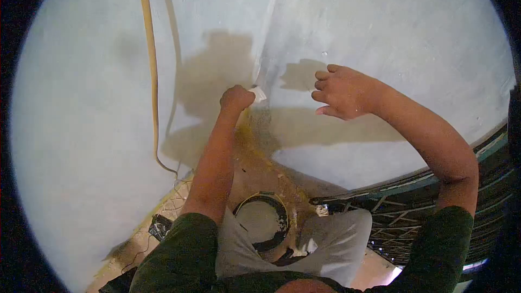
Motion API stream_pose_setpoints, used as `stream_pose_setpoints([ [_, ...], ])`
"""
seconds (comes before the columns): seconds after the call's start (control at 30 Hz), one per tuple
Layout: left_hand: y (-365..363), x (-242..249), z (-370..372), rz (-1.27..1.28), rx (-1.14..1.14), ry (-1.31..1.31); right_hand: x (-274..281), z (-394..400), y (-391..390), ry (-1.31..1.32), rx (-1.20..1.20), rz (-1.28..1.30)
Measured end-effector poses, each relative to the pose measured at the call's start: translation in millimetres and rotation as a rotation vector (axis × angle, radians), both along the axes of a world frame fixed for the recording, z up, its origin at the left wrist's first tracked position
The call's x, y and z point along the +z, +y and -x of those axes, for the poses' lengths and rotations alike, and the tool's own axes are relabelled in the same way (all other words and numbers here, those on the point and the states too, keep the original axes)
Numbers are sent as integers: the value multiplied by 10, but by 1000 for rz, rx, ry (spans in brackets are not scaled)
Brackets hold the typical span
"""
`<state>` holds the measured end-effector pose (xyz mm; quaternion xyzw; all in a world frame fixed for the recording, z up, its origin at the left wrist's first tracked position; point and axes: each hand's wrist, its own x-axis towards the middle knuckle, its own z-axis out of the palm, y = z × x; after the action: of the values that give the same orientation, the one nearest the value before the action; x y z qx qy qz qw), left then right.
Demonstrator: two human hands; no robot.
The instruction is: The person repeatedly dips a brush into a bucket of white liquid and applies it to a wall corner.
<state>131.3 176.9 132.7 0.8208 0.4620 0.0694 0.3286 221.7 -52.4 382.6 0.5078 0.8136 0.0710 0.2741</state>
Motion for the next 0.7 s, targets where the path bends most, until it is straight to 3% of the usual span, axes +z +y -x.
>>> stream_pose_setpoints([
  [0.03,-21,155,4,2,-1,-8,-12,-13,0,-7,-4,7],
  [0.1,-3,483,-2,3,-208,-158,10,-16,22,-17,-12,0],
  [0.27,32,1602,26,4,-134,-342,176,-68,133,-19,-26,-67],
  [0.33,152,1715,27,-496,-478,-253,254,-71,175,-32,-36,-118],
  [0.37,103,1777,69,-499,-479,-252,292,-69,179,-31,-36,-121],
  [0.43,-21,1869,169,351,-80,-661,372,-43,187,-60,-40,-145],
  [0.57,167,1372,-31,487,-68,-797,344,-26,143,-67,-55,-139],
  [0.63,122,1007,-80,-191,-368,-572,263,-49,127,-13,3,-155],
  [0.7,333,248,-340,-144,-452,-687,159,-37,113,-17,-5,-122],
])
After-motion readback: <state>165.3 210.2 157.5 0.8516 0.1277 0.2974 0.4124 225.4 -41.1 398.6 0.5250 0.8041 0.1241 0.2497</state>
